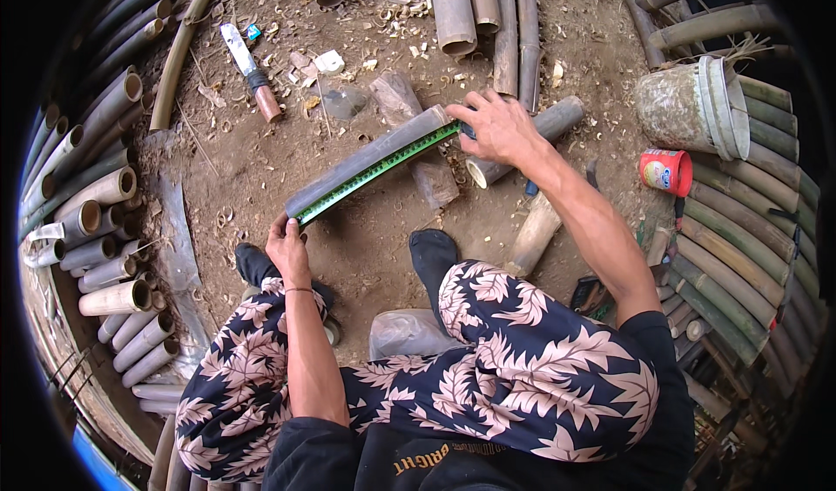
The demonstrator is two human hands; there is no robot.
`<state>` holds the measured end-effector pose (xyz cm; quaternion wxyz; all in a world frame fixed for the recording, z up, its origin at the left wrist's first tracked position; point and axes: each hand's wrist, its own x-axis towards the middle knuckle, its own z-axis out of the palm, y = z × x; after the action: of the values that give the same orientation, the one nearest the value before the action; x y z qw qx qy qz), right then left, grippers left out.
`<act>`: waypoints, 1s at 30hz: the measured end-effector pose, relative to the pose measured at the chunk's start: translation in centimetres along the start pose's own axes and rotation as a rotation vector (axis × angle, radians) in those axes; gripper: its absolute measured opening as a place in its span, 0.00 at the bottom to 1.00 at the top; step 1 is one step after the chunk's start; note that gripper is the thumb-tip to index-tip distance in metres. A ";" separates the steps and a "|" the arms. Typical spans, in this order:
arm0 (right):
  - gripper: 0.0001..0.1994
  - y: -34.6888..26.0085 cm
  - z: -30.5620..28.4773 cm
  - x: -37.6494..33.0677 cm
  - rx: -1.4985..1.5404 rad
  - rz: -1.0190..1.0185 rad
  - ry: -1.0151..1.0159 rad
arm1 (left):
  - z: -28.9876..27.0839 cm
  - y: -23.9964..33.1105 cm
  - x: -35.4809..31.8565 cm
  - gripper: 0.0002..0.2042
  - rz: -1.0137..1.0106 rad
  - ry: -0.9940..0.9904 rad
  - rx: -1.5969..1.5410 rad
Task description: The person selects bamboo poles from a pile, measures them with a tape measure, and cuts them to size using a hand saw. The person sits on the ground in a workshop area, repeatedly measuring and sawing different bamboo pieces.
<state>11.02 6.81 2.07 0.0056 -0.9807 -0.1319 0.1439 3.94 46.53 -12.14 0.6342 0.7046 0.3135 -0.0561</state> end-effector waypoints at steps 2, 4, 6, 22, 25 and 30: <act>0.31 -0.2 0.6 -0.8 0.030 0.001 0.089 | -0.1 0.1 0.3 0.11 0.031 0.016 0.075; 0.33 -0.7 0.9 -2.1 0.081 0.013 0.175 | -0.2 0.2 0.4 0.11 0.055 0.044 0.119; 0.33 -0.5 0.7 -3.9 0.153 0.000 0.124 | 0.4 0.2 -0.3 0.10 0.231 0.141 0.108; 0.27 22.7 2.3 -13.1 -0.025 0.470 -0.087 | 6.7 7.9 -9.5 0.08 0.195 0.135 0.123; 0.26 27.9 3.2 -13.4 -0.083 0.539 -0.035 | 14.8 5.6 -14.1 0.08 -0.014 -0.263 -0.120; 0.27 31.0 3.1 -12.6 -0.246 0.605 -0.036 | 23.9 1.0 -13.3 0.10 -0.021 -0.395 0.016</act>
<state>6.49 -26.46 1.12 -0.1583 -0.9661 0.1492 0.1392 1.42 19.41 -9.45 0.6773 0.6814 0.1897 -0.2025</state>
